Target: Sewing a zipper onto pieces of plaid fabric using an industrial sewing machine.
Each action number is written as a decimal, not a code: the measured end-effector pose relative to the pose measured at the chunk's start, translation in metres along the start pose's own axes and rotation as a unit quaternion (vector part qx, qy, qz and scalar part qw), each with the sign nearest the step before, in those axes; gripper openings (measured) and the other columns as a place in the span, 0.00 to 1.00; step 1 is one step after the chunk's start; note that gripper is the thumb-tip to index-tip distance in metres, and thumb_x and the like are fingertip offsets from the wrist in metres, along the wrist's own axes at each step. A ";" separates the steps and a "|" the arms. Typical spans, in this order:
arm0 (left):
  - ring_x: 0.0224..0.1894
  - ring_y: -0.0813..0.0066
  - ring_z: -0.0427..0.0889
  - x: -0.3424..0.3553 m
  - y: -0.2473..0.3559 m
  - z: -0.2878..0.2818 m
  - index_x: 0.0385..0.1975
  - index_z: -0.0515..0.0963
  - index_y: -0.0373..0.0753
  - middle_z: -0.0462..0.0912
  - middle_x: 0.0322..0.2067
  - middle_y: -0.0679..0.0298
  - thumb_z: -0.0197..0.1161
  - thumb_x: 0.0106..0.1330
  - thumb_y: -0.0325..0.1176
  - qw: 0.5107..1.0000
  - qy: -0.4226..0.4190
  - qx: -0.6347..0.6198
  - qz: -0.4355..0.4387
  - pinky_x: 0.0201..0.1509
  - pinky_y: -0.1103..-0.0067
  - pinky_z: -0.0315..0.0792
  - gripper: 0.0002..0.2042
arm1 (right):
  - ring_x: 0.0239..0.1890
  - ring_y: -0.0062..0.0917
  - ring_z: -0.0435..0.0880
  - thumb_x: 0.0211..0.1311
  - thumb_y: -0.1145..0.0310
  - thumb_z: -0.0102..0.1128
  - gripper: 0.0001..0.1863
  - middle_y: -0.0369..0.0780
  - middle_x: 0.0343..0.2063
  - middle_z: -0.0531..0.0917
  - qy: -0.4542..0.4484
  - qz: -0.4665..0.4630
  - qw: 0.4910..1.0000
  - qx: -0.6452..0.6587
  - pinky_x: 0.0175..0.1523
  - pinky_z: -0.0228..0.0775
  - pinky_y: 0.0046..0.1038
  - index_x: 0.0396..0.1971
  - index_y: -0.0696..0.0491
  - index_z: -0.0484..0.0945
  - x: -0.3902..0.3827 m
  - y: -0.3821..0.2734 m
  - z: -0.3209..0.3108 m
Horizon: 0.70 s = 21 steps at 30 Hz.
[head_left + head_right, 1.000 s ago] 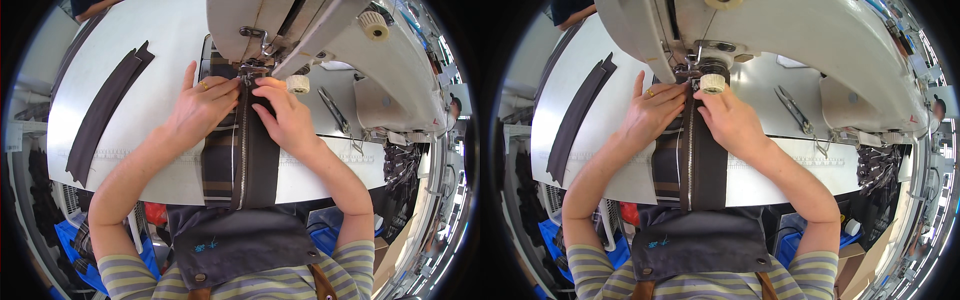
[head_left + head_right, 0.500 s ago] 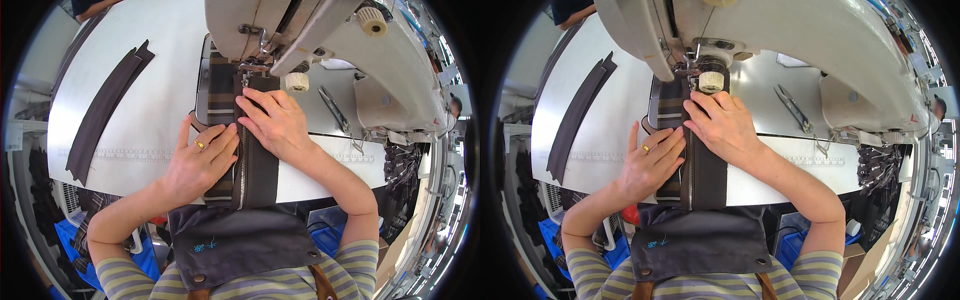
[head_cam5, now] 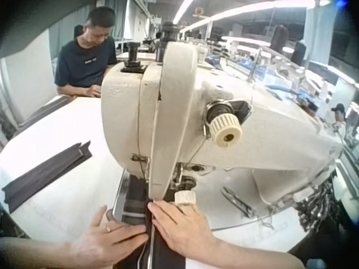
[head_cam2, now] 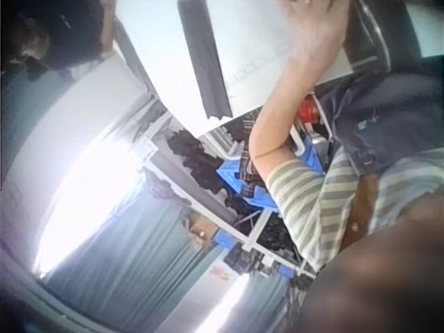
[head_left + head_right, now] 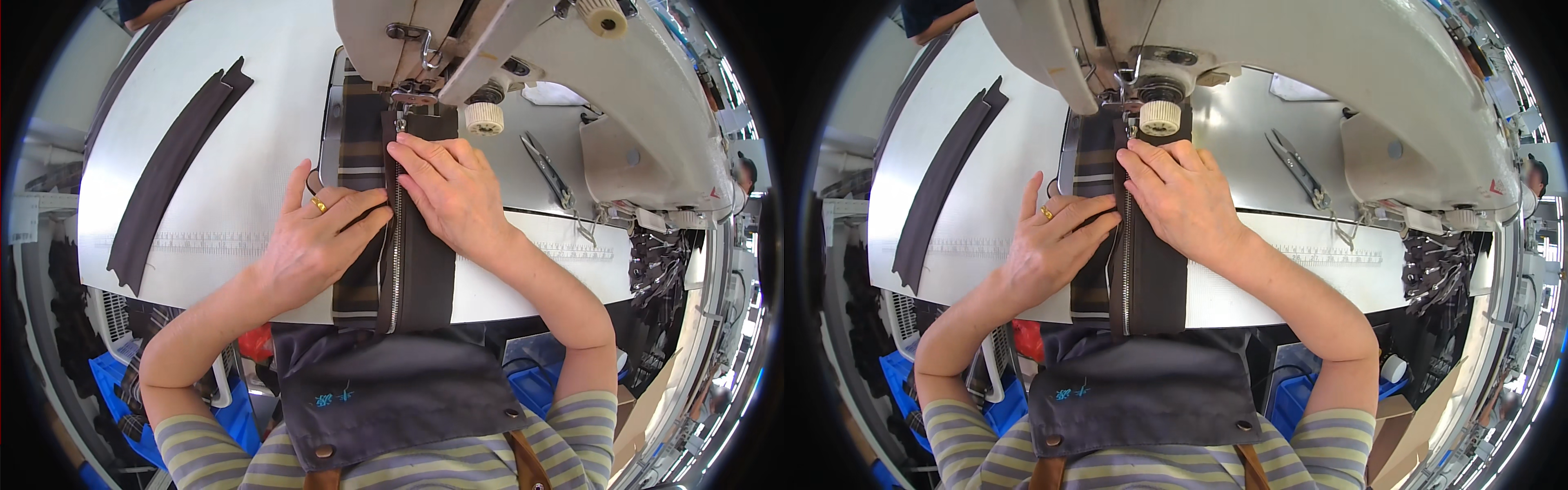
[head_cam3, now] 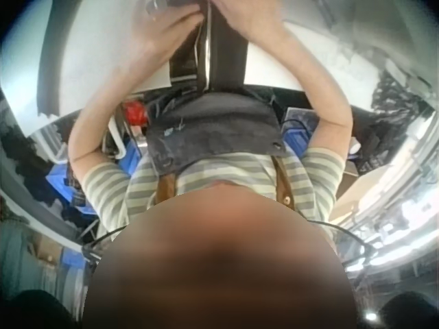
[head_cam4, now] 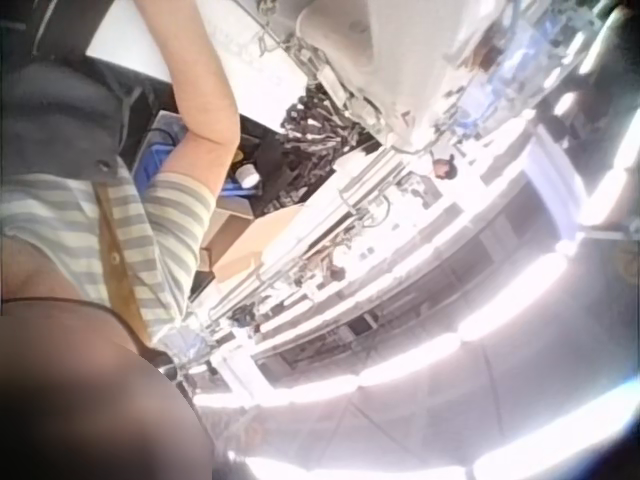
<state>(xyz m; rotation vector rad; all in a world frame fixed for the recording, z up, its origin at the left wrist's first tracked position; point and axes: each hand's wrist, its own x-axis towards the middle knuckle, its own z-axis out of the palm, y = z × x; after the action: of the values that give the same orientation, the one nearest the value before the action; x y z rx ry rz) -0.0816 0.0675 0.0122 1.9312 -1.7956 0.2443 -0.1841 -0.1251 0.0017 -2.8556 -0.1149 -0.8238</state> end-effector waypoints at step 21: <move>0.53 0.69 0.74 0.041 -0.045 0.020 0.46 0.77 0.35 0.78 0.52 0.63 0.58 0.55 0.27 0.992 0.020 0.108 0.065 0.64 0.55 0.58 0.16 | 0.41 0.25 0.73 0.51 0.62 0.67 0.19 0.32 0.46 0.77 -0.010 0.000 1.000 -0.017 0.37 0.66 0.28 0.43 0.51 0.80 0.000 -0.004 -0.004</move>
<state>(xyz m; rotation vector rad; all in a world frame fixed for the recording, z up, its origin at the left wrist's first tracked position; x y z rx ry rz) -0.0368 0.0225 0.0033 1.9389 -1.9382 0.5385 -0.1863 -0.1218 0.0058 -2.8964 -0.1047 -0.8067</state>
